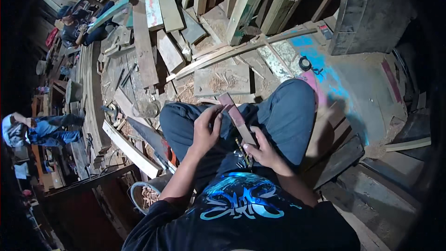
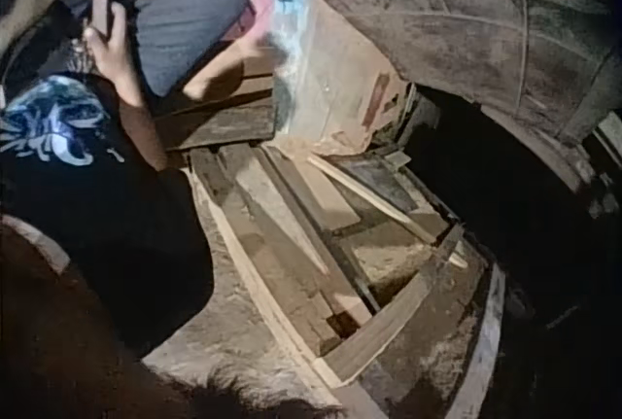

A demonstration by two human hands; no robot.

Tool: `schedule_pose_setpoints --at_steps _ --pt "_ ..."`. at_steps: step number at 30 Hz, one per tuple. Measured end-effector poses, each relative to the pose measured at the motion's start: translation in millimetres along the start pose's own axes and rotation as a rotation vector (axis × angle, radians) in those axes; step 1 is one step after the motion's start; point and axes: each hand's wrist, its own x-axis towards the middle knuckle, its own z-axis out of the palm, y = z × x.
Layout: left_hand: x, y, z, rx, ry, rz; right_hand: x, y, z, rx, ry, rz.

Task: The person is sawing a piece of lumber and then sanding a smaller piece of wood while sitting in a woodworking shop environment.

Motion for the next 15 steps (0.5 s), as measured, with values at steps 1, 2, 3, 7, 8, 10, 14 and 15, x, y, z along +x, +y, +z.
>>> schedule_pose_setpoints --at_steps 1,2,3,7,8,10,14,15 --pt "3.4 0.2 2.2 -0.027 -0.012 0.012 4.3 1.6 -1.1 -0.281 0.096 -0.062" --pt "4.5 0.8 3.4 -0.054 -0.022 0.025 1.2 -5.1 -1.8 -0.070 0.050 0.065" --pt "-1.6 -1.1 2.3 -0.049 -0.072 -0.052 -1.9 -3.2 -0.8 -0.133 0.059 0.041" --pt "-7.8 -18.9 13.8 -0.141 -0.018 -0.100 -4.8 -4.6 0.4 -0.213 0.059 -0.020" --pt "-10.9 -22.6 16.3 -0.143 -0.020 -0.102 -5.9 -5.0 1.3 -0.207 0.062 -0.002" --pt "-14.6 -23.5 18.8 -0.120 0.053 -0.097 -5.3 1.0 0.5 -0.239 0.072 -0.013" --pt "-13.4 -20.1 8.5 0.071 -0.017 0.089 -5.8 -1.7 3.1 -0.318 0.080 -0.025" --pt "-11.1 -20.2 6.3 0.104 -0.033 0.110 -3.7 5.2 -1.1 -0.353 0.063 0.018"
